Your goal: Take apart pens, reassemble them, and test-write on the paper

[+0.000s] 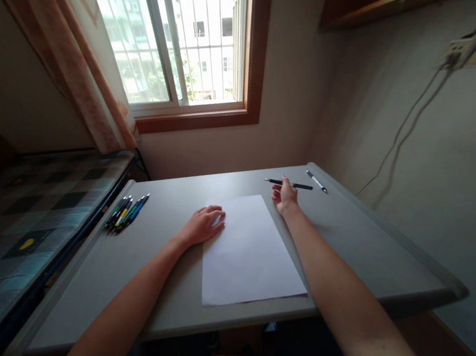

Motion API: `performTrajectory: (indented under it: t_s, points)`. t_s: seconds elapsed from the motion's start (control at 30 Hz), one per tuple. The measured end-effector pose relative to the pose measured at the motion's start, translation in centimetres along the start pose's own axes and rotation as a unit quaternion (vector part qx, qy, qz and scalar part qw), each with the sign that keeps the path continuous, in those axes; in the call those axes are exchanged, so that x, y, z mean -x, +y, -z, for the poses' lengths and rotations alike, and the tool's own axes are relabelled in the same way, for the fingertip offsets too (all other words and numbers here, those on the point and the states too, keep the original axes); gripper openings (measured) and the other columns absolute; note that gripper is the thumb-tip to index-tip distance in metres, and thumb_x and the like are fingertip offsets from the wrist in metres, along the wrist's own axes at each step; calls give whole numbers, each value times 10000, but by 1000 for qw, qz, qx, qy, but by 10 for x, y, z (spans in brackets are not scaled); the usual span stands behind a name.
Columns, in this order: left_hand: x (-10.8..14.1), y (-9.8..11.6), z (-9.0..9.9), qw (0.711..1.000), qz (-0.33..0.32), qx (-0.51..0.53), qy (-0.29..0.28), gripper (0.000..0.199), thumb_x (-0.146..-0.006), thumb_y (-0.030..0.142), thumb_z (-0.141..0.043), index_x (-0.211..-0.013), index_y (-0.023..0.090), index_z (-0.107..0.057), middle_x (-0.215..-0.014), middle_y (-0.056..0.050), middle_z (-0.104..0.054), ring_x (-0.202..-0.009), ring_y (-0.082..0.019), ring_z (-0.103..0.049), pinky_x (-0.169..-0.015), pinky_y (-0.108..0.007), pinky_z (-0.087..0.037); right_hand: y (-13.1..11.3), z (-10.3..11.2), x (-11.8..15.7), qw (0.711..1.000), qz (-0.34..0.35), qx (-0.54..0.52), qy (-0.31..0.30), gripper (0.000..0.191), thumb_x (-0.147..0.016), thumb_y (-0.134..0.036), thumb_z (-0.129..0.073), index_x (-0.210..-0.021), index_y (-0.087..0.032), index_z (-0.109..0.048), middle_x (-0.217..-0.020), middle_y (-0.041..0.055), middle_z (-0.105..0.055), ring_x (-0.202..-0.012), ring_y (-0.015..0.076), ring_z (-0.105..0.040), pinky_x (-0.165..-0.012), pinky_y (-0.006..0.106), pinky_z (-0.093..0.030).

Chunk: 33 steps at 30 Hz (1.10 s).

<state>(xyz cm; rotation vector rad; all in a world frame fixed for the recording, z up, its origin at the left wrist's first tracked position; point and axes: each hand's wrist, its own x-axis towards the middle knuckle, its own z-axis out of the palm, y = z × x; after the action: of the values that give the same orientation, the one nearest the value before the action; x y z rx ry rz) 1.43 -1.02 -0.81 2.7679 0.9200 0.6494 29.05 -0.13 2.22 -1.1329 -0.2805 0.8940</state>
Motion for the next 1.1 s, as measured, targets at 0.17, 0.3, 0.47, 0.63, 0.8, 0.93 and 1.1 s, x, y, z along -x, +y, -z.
performTrajectory:
  t_s: [0.17,0.3,0.47,0.63,0.8,0.93,1.1]
  points:
    - [0,-9,-1,999,23,-30,21,325,-883,358,-404,-1127,233,-577,-1228,-54,-557,-1130,-188,-509,-1007,-390,-348,7,-3,2,999,20,33,-3,232,-787,-390,-542,-705,-184,-473,-443,-62,-539,-325,43,-414,-291,123,-306]
    - [-1,4,4,998,0,-33,46,308,-878,367,-431,-1098,227,-596,-1174,-65,-581,-1075,-203,-537,-957,-400,-384,10,-4,1,998,40,48,-7,274,-769,-430,-559,-692,-178,-483,-446,-57,-548,-321,38,-408,-290,125,-308]
    - [0,29,11,996,-87,8,-17,368,-854,417,-480,-1166,238,-559,-1224,-71,-547,-1106,-202,-515,-960,-363,-388,13,-5,0,997,53,54,-10,297,-752,-457,-572,-695,-176,-494,-449,-60,-548,-316,35,-411,-289,126,-304]
    - [1,40,13,993,-101,19,-60,472,-808,479,-531,-1215,242,-531,-1253,-83,-524,-1146,-223,-486,-996,-378,-359,17,-5,-2,996,63,62,-15,301,-752,-463,-568,-695,-176,-500,-432,-62,-541,-303,36,-401,-291,130,-305]
    - [1,39,15,993,-89,35,-65,468,-804,473,-538,-1218,254,-527,-1250,-80,-524,-1150,-222,-482,-1004,-390,-344,20,-5,-3,993,80,78,-21,308,-746,-466,-574,-675,-174,-503,-415,-59,-534,-298,38,-394,-292,137,-298]
    - [0,38,15,993,-86,35,-70,469,-804,474,-537,-1217,251,-528,-1255,-81,-518,-1155,-220,-475,-1006,-386,-338,23,-5,-5,992,92,84,-29,316,-736,-467,-583,-659,-169,-510,-412,-53,-535,-304,39,-396,-300,140,-303]
    - [0,38,14,994,-81,37,-69,463,-807,475,-534,-1215,256,-530,-1257,-78,-517,-1156,-222,-474,-1008,-389,-331,26,-5,-8,989,110,92,-37,315,-721,-457,-597,-637,-166,-510,-409,-51,-532,-305,39,-390,-297,145,-289]
